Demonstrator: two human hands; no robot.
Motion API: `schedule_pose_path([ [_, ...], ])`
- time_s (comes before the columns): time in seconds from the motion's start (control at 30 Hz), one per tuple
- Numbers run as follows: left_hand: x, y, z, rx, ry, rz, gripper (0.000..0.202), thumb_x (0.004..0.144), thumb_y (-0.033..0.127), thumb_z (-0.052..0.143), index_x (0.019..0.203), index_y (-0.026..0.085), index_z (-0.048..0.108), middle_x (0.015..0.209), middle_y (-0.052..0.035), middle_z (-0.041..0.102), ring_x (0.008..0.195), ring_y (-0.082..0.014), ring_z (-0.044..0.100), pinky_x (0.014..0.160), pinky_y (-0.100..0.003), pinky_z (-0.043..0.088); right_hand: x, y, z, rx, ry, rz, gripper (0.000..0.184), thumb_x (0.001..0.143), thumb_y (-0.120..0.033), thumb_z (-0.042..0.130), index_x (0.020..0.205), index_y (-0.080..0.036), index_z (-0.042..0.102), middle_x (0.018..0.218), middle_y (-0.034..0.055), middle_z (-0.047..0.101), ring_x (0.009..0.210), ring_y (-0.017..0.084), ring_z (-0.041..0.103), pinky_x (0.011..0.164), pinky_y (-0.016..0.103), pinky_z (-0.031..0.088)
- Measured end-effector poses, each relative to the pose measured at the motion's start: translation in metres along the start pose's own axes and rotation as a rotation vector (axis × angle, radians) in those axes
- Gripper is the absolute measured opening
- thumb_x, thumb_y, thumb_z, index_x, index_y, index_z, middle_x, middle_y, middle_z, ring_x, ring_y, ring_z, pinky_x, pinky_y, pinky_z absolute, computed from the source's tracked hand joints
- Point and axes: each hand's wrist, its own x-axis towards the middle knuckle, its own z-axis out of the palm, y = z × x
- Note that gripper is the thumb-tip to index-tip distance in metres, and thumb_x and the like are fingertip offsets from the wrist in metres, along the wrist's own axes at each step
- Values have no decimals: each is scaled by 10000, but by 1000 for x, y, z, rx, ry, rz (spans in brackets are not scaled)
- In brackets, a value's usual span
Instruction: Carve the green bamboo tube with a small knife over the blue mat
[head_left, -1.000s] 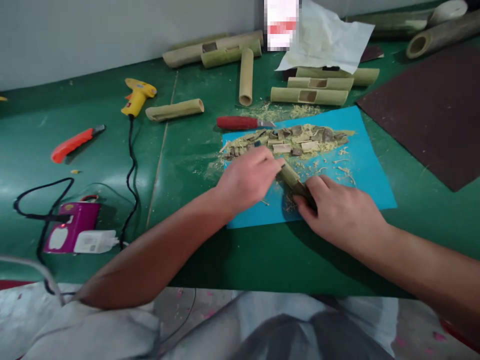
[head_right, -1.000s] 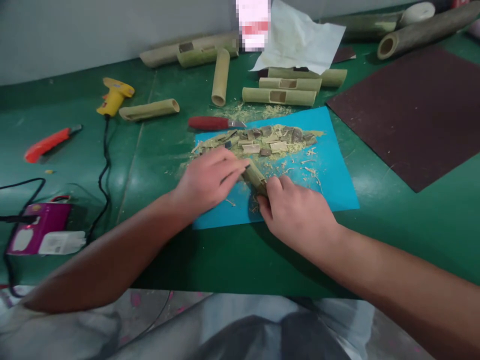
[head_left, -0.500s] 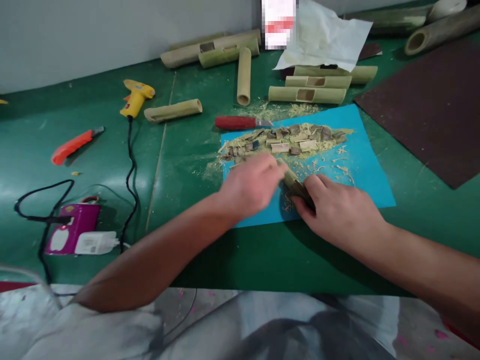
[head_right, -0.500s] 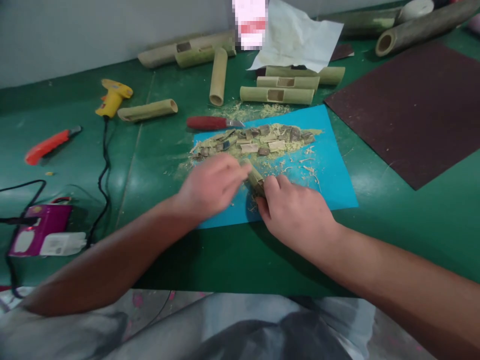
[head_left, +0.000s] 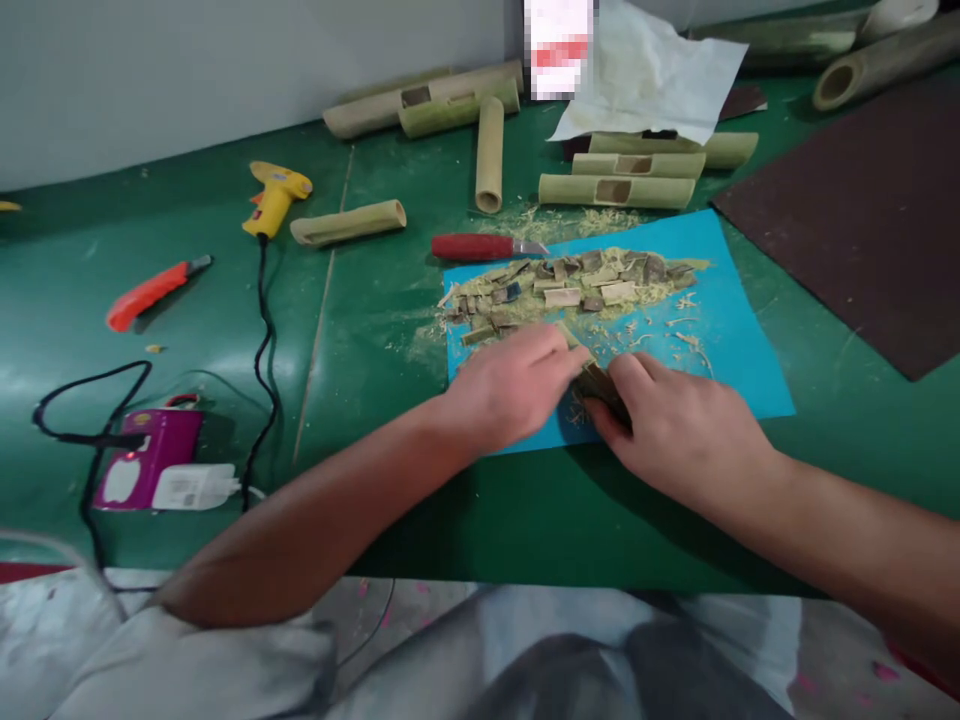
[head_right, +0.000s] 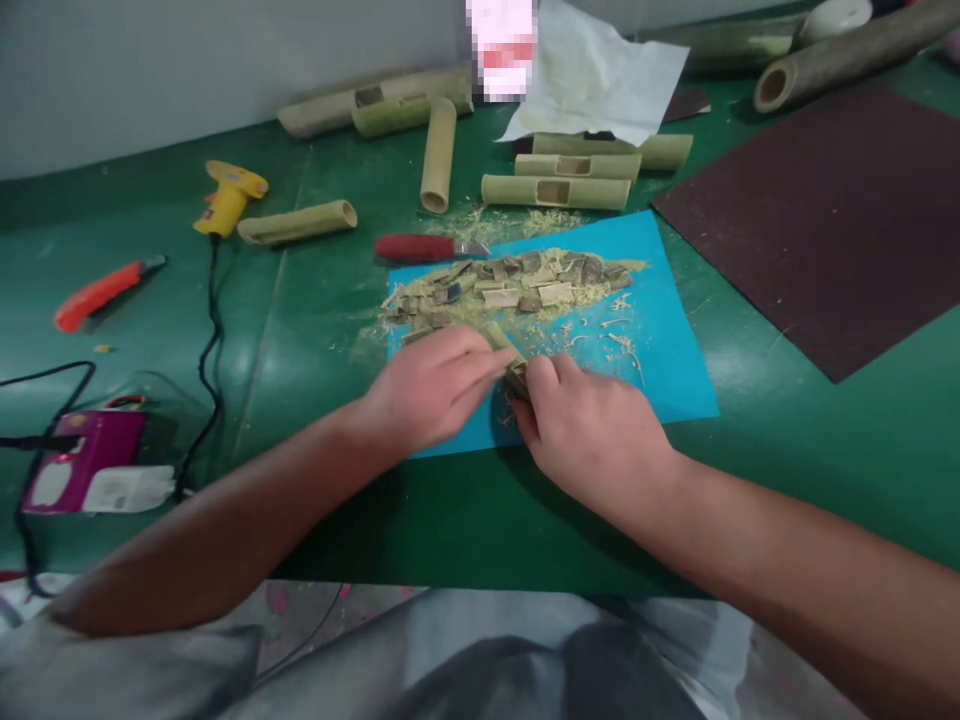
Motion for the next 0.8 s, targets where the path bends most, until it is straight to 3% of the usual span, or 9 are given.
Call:
schedule_pose_path([
  [0.43, -3, -1, 2, 2, 14, -31, 340, 1050, 299, 398, 943, 195, 704, 818, -39, 641, 752, -150, 605, 706, -275, 500, 0, 0, -1, 12, -17, 13, 243, 945, -370, 476, 883, -173, 602, 765, 67, 655, 541, 141, 472, 492, 304, 114],
  [0.67, -2, 3, 3, 36, -3, 3, 385, 1064, 305, 368, 961, 163, 711, 825, -53, 636, 745, -149, 590, 676, -271, 479, 0, 0, -2, 15, -20, 18, 250, 952, -378, 474, 893, -169, 600, 776, 69, 658, 550, 145, 483, 494, 300, 115],
  [0.8, -3, 1, 3, -47, -1, -44, 360, 1055, 310, 404, 949, 152, 709, 826, -60, 629, 748, -159, 590, 701, -296, 489, 0, 0, -3, 4, -28, 22, 228, 930, -377, 513, 883, -170, 594, 772, 66, 657, 547, 147, 479, 491, 297, 113],
])
